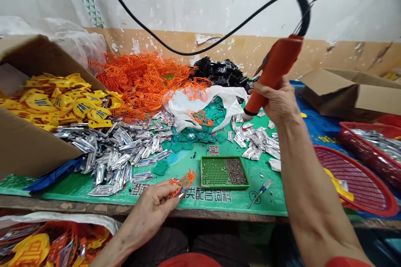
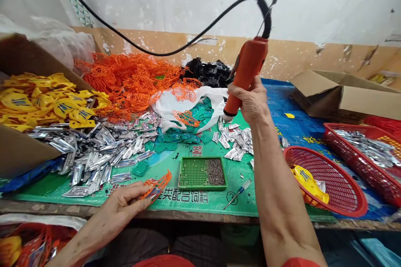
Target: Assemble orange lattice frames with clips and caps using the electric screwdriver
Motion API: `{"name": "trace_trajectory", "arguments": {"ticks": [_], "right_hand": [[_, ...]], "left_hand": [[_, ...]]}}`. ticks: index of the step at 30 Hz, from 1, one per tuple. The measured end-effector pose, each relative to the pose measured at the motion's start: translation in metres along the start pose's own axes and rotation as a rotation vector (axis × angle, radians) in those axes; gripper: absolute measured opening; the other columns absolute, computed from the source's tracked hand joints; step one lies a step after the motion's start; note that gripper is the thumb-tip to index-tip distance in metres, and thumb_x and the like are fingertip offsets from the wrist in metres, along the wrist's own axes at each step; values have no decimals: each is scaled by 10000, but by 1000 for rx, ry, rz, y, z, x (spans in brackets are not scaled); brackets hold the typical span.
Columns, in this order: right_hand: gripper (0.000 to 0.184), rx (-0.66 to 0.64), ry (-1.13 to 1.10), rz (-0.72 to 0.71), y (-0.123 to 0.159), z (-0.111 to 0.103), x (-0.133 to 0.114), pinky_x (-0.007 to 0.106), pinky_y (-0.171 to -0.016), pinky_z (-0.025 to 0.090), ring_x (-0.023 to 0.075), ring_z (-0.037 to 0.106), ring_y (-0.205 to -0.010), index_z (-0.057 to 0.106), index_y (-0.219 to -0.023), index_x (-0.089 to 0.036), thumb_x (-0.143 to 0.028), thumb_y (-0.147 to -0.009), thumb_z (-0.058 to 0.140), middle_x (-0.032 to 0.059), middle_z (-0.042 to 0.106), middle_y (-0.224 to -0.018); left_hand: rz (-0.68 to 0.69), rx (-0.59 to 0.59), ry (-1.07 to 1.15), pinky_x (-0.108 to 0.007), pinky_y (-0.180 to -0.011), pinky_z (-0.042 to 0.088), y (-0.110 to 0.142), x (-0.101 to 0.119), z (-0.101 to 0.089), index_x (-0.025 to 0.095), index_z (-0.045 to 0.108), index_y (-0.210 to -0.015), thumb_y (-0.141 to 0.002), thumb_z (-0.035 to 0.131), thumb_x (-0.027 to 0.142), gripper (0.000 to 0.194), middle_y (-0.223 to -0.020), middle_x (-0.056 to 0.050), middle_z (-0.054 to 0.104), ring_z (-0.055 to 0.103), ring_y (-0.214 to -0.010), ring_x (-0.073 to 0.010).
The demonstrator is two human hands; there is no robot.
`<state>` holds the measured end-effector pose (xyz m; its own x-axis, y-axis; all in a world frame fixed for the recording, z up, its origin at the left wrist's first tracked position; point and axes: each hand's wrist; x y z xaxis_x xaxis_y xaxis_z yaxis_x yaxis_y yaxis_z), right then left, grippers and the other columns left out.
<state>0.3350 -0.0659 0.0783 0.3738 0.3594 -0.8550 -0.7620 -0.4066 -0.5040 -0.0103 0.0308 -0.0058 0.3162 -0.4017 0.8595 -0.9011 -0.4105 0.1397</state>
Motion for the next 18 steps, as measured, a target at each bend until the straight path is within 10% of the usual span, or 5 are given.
{"name": "trace_trajectory", "arguments": {"ticks": [9, 18], "right_hand": [[499, -328, -118, 346, 58, 21, -45, 329, -550, 515, 127, 578, -595, 635, -913, -187, -178, -451, 822, -50, 554, -699], [369, -95, -21, 267, 109, 40, -10, 304, -557, 451, 123, 548, -569, 605, -895, -172, -198, -557, 749, -38, 606, -641]], "left_hand": [[-38, -37, 123, -239, -628, 379, 7, 9, -4, 190, 743, -804, -859, 543, 378, 280, -721, -13, 607, 502, -701, -166], [-268, -83, 584, -229, -555, 359, 14, 1, 5, 149, 728, -851, -779, 632, 383, 264, -708, -20, 658, 521, -607, -136]]}}
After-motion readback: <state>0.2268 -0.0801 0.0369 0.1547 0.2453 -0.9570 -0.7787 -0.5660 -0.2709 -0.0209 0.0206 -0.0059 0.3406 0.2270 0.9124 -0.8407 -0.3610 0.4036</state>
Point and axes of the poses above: each hand's wrist, its own y-axis away from the middle knuckle, its own z-axis out of the palm, x = y × z
